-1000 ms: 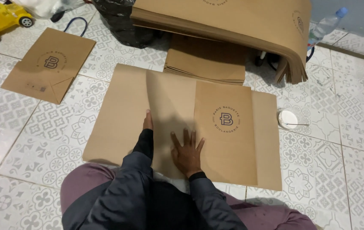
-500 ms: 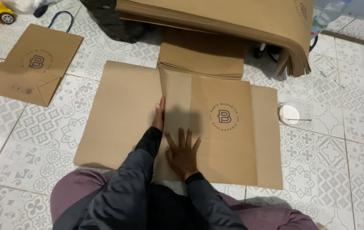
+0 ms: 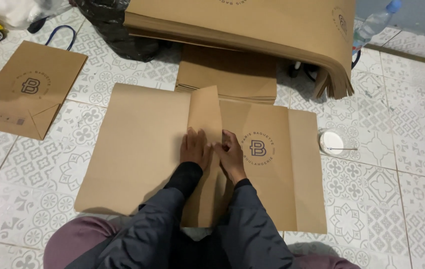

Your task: The person sits on the floor and folds flat cardboard sheets into paper bags. They smooth the creases, apply glue along the center seam with a brush, and press the sides together to form the bag shape. The process is repeated for multiple bags.

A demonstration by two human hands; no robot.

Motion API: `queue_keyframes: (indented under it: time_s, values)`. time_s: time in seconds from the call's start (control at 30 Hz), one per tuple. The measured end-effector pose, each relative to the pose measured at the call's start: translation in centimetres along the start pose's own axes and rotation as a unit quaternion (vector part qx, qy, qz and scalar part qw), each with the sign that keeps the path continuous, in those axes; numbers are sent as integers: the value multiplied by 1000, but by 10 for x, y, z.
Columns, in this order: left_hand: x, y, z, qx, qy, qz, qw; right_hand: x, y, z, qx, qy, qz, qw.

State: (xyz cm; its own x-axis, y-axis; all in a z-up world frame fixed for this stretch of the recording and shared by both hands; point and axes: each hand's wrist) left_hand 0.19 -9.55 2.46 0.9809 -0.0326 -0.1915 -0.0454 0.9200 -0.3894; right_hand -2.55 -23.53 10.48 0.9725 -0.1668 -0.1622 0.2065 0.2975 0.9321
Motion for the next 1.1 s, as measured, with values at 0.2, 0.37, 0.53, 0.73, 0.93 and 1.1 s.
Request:
queue_keyframes:
  time_s: [0.2, 0.37, 0.53, 0.73, 0.93, 1.1]
  values:
    - [28, -2, 8, -19, -1, 33, 999, 13, -34, -5, -131, -10, 63, 989]
    - [64, -15, 15, 22, -25, 10, 999, 24, -64, -8, -190, 8, 110, 976]
    - [94, -12, 5, 65, -69, -19, 995, 30, -73, -7, -216, 44, 99, 970]
    - [107, -5, -3, 101, -95, -31, 990, 30, -64, -8, -220, 57, 98, 969]
    - [108, -4, -6, 106, -92, -31, 990, 32, -64, -9, -247, 68, 89, 963]
    - [107, -5, -2, 99, -94, -25, 990, 29, -52, -6, -237, 83, 87, 964]
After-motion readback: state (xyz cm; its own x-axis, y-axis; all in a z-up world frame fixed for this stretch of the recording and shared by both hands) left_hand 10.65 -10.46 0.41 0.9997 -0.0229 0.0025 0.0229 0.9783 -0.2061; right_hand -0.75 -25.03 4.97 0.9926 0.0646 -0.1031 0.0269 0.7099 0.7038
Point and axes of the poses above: each hand's wrist, its own x-axis towards the middle knuckle, its own z-axis out of the back of the hand, y = z × x, and after that the axes turned 9 degrees about z, right-handed
